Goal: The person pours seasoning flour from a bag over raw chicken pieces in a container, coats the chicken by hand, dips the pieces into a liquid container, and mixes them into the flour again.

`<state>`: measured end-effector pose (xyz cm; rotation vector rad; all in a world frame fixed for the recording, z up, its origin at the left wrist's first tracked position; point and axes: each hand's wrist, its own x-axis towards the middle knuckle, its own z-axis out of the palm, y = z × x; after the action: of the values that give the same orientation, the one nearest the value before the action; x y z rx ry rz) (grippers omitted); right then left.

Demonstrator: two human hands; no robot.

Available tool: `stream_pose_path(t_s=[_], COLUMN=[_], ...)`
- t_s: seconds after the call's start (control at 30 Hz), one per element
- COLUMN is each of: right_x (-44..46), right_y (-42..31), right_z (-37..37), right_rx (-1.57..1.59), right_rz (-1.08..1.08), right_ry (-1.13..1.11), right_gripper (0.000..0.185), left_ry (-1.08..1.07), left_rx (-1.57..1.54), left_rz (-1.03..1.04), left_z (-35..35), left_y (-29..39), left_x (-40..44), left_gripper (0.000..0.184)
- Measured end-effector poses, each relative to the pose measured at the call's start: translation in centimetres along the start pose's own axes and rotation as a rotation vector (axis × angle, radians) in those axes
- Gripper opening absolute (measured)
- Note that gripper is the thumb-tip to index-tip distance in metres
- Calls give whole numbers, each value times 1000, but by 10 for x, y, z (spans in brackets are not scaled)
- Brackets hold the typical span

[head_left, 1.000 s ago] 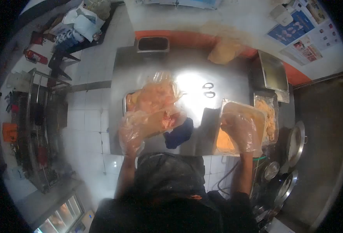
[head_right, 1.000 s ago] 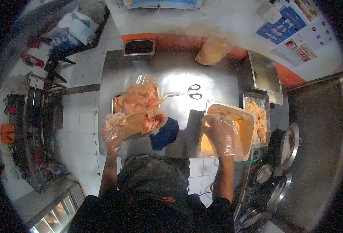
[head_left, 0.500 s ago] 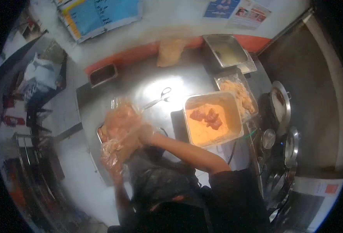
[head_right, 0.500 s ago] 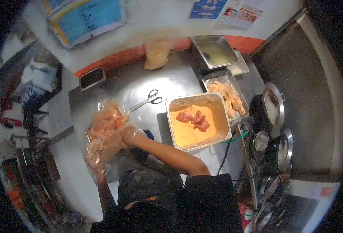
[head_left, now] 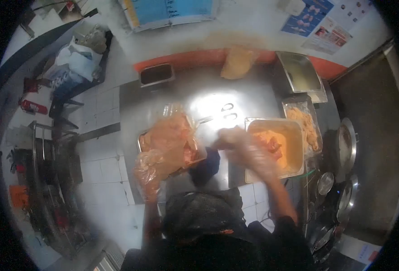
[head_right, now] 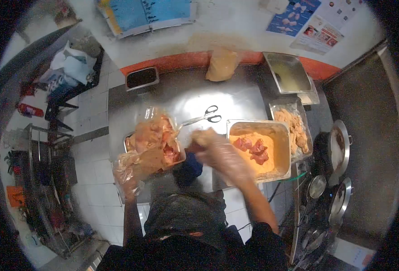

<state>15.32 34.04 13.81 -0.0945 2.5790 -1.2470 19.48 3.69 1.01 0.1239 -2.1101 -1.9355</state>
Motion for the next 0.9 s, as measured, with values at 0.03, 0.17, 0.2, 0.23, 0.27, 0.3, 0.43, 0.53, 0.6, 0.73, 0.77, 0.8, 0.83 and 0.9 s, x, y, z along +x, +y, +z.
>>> stream_pose_path(t_s=[0.03,0.17,0.2,0.23,0.27,0.3,0.43,0.53,0.6,0.73,0.77,0.8,0.83,0.9], right_x=[-3,-20,-15,-3,16,35,91,99,100,104,103,102,102,103], right_y=[0,16,12,5,20,49,75,69,66,65,67,67,65,63], right_z=[-23,-36,-22,2,40,88,188,200,201,199,198,202,203,202], right_rx=[-119,-551,-512,-469,-422,-224,-369,-459,-457,-437,-429,-423,-411,-389], right_rz=[113,-204,-234,-267,-160,-293,-305,-240,-234,-241,-246,-252,-256,-262], right_ry=[-47,315,295,273,73,41,-177,-267,-286,-323,-334,-349,-364,-393], right_gripper=[26,19,16,14,16,12,12,12,13,14,14,14,14,15], left_ry=[29,-15,-20,15,48,36,132,-7,-8,22,-4,6,27,55], left_rx=[94,248,249,118,-14,-16,312,199,37,180,168,174,277,384], left_rz=[-66,-47,-44,-102,-155,-151,48,-143,-177,-39,-3,-7,-55,-91], left_z=[4,-6,-5,-6,-6,-11,-20,-9,-5,-6,-7,-8,-10,-7], left_y=[14,-10,-13,-15,-18,-35,-52,-21,-22,-24,-19,-19,-20,-14], left_x=[-1,-1,-3,-5,-7,-9,-10,-11,-9,-3,-2,-6,-8,2], left_gripper=[27,32,32,34,36,36,20,24,26,25,24,24,24,24])
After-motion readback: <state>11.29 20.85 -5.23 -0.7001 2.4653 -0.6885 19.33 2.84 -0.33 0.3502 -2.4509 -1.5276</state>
